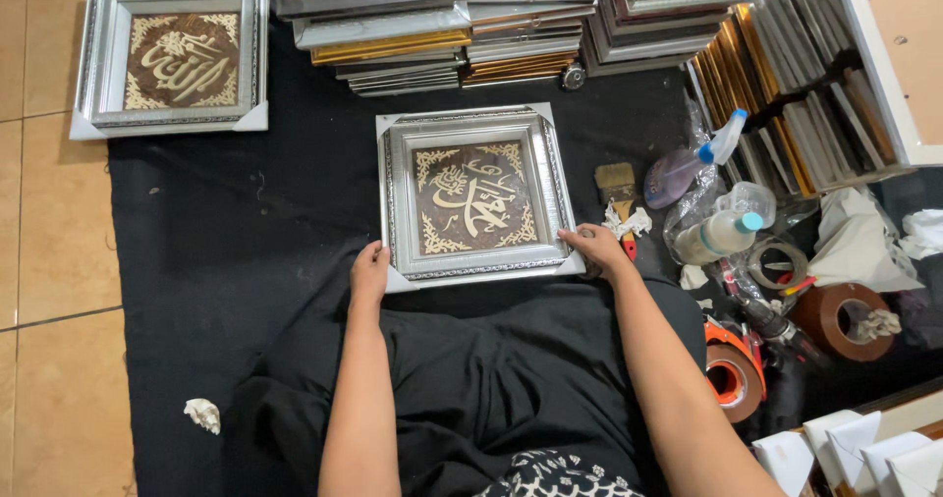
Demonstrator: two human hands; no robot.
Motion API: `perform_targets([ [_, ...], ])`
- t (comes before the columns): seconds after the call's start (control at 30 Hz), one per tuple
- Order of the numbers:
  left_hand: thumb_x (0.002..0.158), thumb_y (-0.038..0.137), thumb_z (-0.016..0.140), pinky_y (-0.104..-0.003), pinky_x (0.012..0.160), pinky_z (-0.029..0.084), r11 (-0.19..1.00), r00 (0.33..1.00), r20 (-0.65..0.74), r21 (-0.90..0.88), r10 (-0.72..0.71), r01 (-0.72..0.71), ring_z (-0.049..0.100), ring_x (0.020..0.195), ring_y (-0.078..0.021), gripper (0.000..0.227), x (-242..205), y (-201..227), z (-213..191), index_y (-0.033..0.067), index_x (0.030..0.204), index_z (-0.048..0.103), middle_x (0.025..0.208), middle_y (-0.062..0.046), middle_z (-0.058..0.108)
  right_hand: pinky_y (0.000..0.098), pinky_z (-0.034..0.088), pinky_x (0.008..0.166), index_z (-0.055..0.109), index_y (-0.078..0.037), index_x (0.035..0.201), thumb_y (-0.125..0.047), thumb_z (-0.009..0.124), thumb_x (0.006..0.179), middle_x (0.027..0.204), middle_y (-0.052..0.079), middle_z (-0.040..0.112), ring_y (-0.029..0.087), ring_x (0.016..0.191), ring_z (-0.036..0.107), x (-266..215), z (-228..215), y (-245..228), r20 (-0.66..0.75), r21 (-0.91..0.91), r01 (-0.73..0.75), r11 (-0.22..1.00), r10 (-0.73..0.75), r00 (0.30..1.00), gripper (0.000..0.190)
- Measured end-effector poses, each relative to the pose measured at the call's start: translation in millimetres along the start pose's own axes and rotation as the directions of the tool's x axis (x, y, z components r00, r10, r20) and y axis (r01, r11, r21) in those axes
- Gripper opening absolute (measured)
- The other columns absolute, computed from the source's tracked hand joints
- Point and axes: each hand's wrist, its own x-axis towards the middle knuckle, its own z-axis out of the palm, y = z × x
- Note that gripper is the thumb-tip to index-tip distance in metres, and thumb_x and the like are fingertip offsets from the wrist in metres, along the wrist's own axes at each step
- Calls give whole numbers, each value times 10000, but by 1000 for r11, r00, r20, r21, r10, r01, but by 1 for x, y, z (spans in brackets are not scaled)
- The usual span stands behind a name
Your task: The person wipes the front glass and edges of a silver picture frame with a white cloth, then flips it over and wipes the back surface. The frame is handled one at a time on a black cloth-covered floor.
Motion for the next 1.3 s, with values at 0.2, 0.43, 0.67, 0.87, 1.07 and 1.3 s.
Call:
perform_targets([
  [0.2, 990, 333, 691, -428, 881, 557, 971, 998, 32, -237, 53, -44, 708, 1060, -293, 390, -16, 21, -18, 87, 1292, 707, 1122, -143, 751, 459, 485, 997, 793, -195, 1107, -601, 856, 731, 1128, 204, 730, 368, 1174, 648, 8, -31, -8, 5, -47, 37, 998, -37, 999, 557],
  [0.43, 985, 424, 687, -438, 885, 548, 976, 998, 60, -214, -19, 32, 700, 1072, -295, 397, -33, 30, -20, 117, 1231, 739, 1095, -112, 754, 488, 461, 1056, 800, -189, 1125, -635, 871, 688, 1220, 219, 704, 414, 1230, 613, -10, -18, 1, 11, -88, -1, 996, 2, 1000, 628],
  [0.67, 951, 559, 662, -454, 927, 559, 974, 975, 70, -57, -213, 217, 664, 1169, -324, 490, 4, 19, 4, 143, 1194, 749, 1189, -107, 728, 500, 497, 1031, 783, -96, 1187, -661, 807, 712, 1182, 243, 743, 427, 1221, 636, 29, -14, 18, 132, -402, 62, 914, -10, 991, 739],
  [0.87, 947, 407, 661, -487, 1043, 483, 937, 985, 1, -310, -170, 162, 573, 1294, -371, 588, 81, 49, 35, 35, 1396, 584, 1342, -204, 633, 497, 520, 1013, 806, -134, 1136, -701, 693, 783, 1161, 203, 763, 411, 1207, 652, 49, -10, -6, 84, -508, 34, 861, 10, 996, 677],
  [1.07, 965, 199, 619, -523, 1091, 440, 820, 991, -49, -567, -124, 75, 538, 1319, -430, 560, 83, 108, 39, -80, 1439, 511, 1368, -311, 580, 471, 536, 973, 763, -218, 1239, -767, 668, 806, 1194, 118, 763, 355, 1196, 670, 153, 8, 1, -64, -512, 46, 858, -92, 994, 705],
  [1.3, 980, 177, 639, -463, 1085, 454, 695, 986, -91, -719, -140, 33, 581, 1254, -337, 474, 84, 103, 51, -31, 1401, 572, 1365, -248, 596, 505, 508, 1025, 713, -138, 1320, -756, 679, 797, 1292, 167, 722, 394, 1262, 627, 151, 12, -17, -25, -426, -16, 905, 6, 1000, 811],
])
